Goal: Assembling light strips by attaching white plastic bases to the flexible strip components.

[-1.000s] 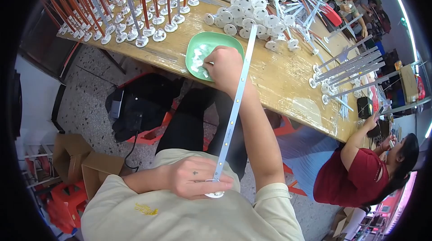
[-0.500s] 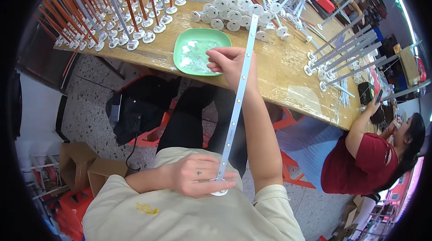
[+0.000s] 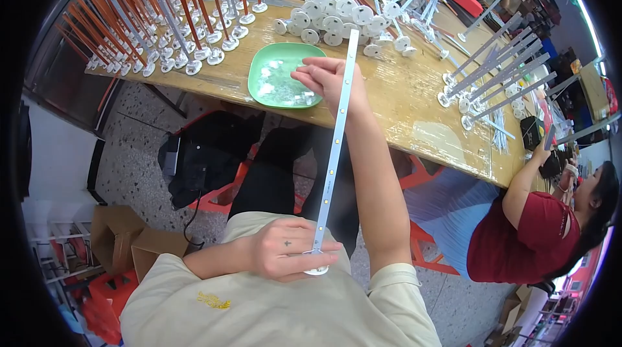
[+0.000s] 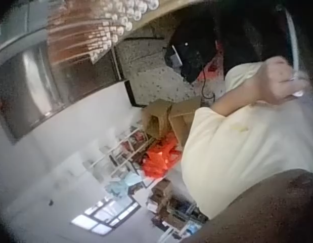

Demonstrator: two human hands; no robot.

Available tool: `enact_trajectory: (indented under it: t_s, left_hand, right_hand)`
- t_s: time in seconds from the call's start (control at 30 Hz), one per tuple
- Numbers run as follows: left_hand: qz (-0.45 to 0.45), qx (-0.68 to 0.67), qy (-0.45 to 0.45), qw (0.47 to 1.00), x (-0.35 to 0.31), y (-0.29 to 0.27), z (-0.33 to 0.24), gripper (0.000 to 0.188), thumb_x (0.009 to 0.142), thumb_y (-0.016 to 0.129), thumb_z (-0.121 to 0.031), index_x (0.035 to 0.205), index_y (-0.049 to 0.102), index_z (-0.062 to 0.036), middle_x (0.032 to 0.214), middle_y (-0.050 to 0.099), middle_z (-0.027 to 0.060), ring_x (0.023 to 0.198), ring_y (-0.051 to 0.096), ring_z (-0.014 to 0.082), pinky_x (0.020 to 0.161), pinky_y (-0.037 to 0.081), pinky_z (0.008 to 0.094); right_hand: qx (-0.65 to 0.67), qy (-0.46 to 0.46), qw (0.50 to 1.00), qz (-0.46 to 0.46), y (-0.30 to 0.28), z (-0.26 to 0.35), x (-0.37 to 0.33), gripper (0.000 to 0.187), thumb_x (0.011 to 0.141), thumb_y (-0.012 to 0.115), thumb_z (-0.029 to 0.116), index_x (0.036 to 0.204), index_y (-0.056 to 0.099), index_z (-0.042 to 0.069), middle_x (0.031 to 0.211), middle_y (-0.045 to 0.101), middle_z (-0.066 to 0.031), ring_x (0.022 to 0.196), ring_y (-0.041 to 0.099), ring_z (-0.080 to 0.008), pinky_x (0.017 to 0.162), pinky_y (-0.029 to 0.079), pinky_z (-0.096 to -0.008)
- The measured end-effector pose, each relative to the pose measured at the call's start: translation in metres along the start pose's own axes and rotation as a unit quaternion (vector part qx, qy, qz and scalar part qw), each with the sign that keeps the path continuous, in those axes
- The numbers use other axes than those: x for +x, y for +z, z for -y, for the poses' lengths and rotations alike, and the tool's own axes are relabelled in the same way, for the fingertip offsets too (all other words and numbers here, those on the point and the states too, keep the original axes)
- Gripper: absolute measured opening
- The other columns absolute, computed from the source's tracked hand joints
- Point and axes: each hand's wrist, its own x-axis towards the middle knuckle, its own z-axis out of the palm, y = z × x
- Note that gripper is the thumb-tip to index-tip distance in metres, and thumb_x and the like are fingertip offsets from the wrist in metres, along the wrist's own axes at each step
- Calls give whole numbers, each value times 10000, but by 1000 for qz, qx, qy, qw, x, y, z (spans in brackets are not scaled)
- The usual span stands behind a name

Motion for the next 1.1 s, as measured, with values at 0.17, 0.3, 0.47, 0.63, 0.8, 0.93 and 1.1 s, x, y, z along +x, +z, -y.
enact_trajectory:
  t_s: [0.17, 0.3, 0.47, 0.63, 0.8, 0.93, 1.1]
  left_hand:
    - [7, -1, -6, 1000, -2, -1, -6, 390, 733, 797, -92, 1094, 672, -13, 1079, 719, 135, 729, 657, 204, 632, 519, 316]
    - [14, -9, -18, 1000, 1, -3, -11, 290, 732, 750, -50, 1010, 706, 22, 987, 734, 178, 741, 695, 233, 670, 548, 339]
    - [-18, 62, -23, 998, 14, -20, -7, 277, 725, 741, -1, 1000, 716, -18, 1006, 727, 187, 775, 705, 287, 705, 562, 372]
    - [-28, 89, -75, 993, 33, -21, 11, 397, 644, 847, 33, 1007, 684, 25, 964, 717, 216, 843, 729, 300, 737, 600, 349]
    - [-33, 16, -105, 994, 26, 3, 18, 476, 720, 766, 156, 1151, 584, 68, 1007, 693, 249, 880, 733, 316, 813, 606, 377]
    - [-66, -30, -146, 987, 22, 17, 10, 442, 717, 743, 178, 1123, 606, 69, 1080, 679, 255, 850, 736, 268, 764, 610, 317]
    - [-120, -76, -166, 976, 29, 24, 5, 398, 721, 756, 152, 1092, 634, 74, 1029, 709, 239, 822, 743, 240, 722, 609, 284]
  right_hand:
    - [77, 10, 997, 2, -3, 0, -21, 305, 929, 579, -51, 1191, 525, -198, 1082, 655, -268, 976, 707, -302, 813, 614, -260]
    - [87, 4, 994, -59, 0, 3, -57, 300, 940, 590, -28, 1216, 499, -105, 1101, 653, -261, 974, 707, -291, 760, 607, -252]
    - [178, -35, 982, -49, -46, -44, -147, 242, 947, 599, -13, 1083, 410, 52, 1008, 698, -256, 769, 722, -217, 590, 556, -234]
    - [-53, -130, 987, -73, -19, -33, -228, 308, 913, 582, -122, 992, 341, 53, 901, 720, -210, 719, 696, -162, 623, 550, -229]
    - [-176, -279, 935, -126, -19, -39, -246, 347, 854, 673, -132, 968, 381, 16, 908, 709, -172, 783, 725, -177, 685, 584, -251]
    - [-141, -302, 931, -146, -19, -50, -253, 316, 844, 703, -100, 1015, 452, -15, 881, 698, -123, 812, 733, -173, 637, 578, -231]
    - [-111, -254, 948, -155, -16, -42, -256, 235, 824, 723, -61, 1043, 637, -52, 922, 720, -114, 791, 727, -164, 592, 573, -231]
